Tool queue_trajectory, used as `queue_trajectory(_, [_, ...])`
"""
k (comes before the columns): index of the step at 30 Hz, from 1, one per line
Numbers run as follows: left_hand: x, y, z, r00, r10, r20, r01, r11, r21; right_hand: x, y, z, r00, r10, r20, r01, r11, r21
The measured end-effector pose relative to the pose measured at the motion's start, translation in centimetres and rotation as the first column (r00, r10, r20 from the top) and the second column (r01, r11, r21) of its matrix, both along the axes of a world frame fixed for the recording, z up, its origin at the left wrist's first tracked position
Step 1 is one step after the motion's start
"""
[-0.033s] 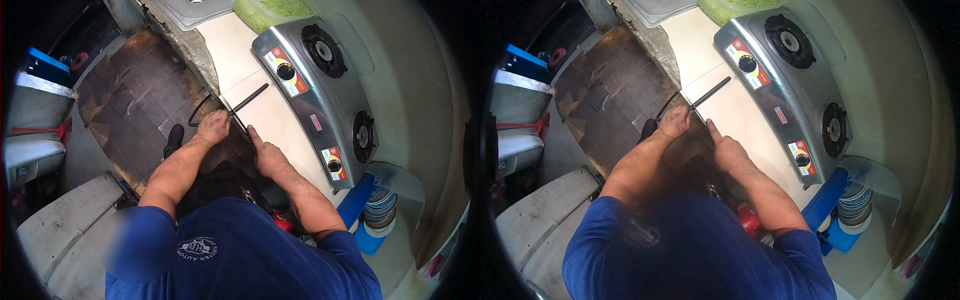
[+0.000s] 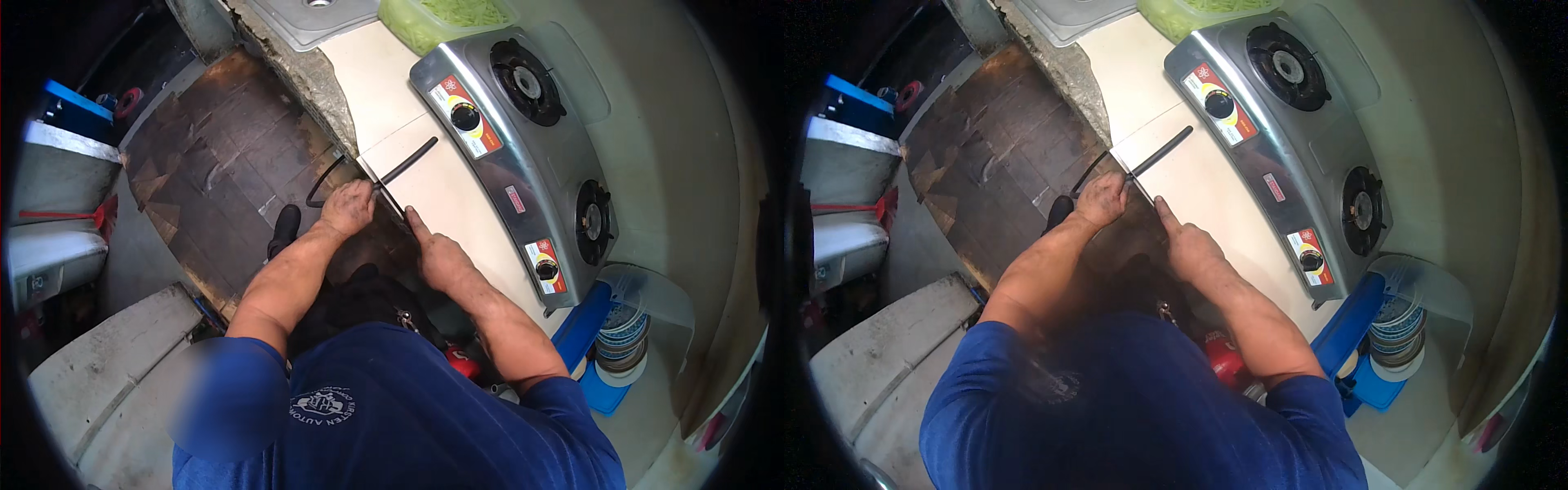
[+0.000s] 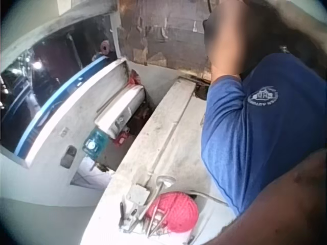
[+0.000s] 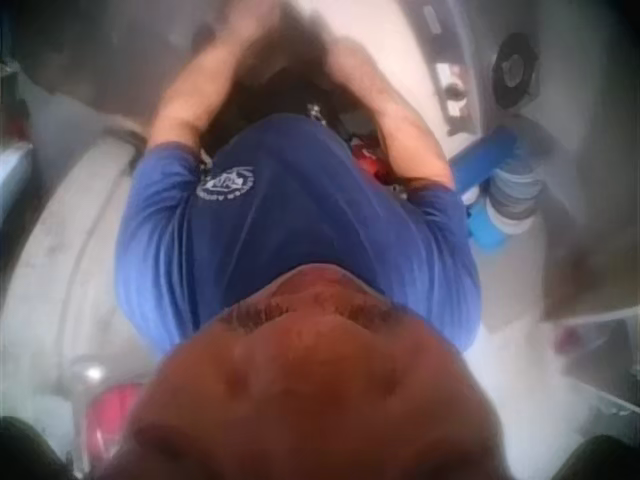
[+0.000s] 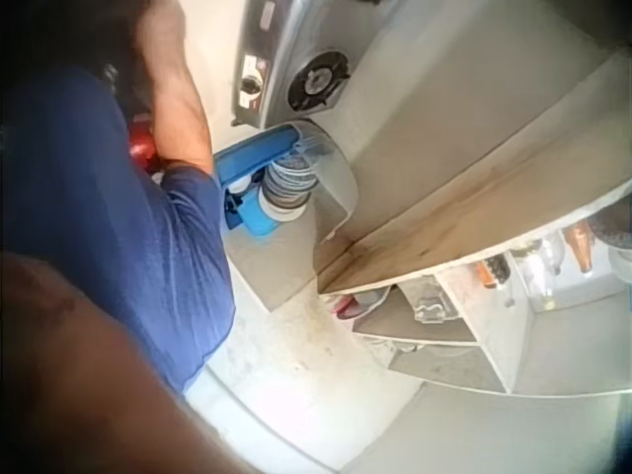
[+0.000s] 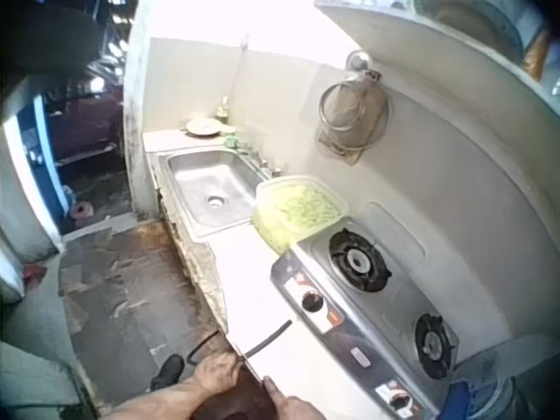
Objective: The person removes a hose from an engine bay, takes it to a counter and cuts a new piece of hose with a knife, then carries the new hose back to the car and uses pliers to secure a metal clamp onto the end of the new hose.
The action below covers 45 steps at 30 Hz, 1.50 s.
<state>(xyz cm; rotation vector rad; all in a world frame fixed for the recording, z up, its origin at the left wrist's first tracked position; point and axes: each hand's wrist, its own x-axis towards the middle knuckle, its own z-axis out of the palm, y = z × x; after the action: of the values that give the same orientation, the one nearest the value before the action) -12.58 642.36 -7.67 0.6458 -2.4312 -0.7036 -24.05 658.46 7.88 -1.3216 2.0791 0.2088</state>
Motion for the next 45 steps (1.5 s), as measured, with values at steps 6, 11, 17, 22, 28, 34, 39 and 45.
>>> queue_trajectory(6, [-0.1,0.1,-0.1,1.0,0.024,-0.018,-0.024,0.999,0.022,0.0,-0.1,0.1,1.0,0.003,-0.011,-0.003,0.999,0.039])
queue_trajectory(11, [0.2,-0.4,-0.5,0.999,-0.018,-0.035,0.018,1.0,-0.007,-0.2,-0.4,1.6,0.999,0.035,-0.008,-0.033,0.991,0.133])
queue_trajectory(17, [0.1,0.0,-0.7,1.0,0.01,-0.027,-0.009,0.999,0.034,0.2,-1.3,1.4,0.999,0.019,-0.03,-0.016,0.995,0.1])
queue_trajectory(22, [-0.2,0.3,-0.3,0.999,0.051,-0.011,-0.05,0.997,0.066,0.0,-0.8,0.6,0.999,0.011,-0.035,-0.007,0.996,0.092])
queue_trajectory(28, [0.4,-0.5,1.4,1.0,0.015,-0.009,-0.015,0.999,0.052,-0.1,-0.9,2.0,0.998,0.024,-0.055,-0.016,0.988,0.155])
queue_trajectory(34, [0.6,-1.4,2.6,0.988,-0.058,0.146,0.024,0.974,0.227,-0.2,-1.2,3.3,0.999,0.008,-0.051,0.001,0.985,0.174])
queue_trajectory(39, [0.4,-1.3,2.7,0.985,-0.087,0.147,0.06,0.982,0.179,0.0,-2.0,3.2,0.999,0.011,-0.037,-0.003,0.974,0.225])
queue_trajectory(45, [0.0,-0.7,1.0,0.993,-0.046,0.111,0.034,0.994,0.105,-0.3,-2.7,-0.8,1.0,-0.005,0.006,0.005,1.0,0.03])
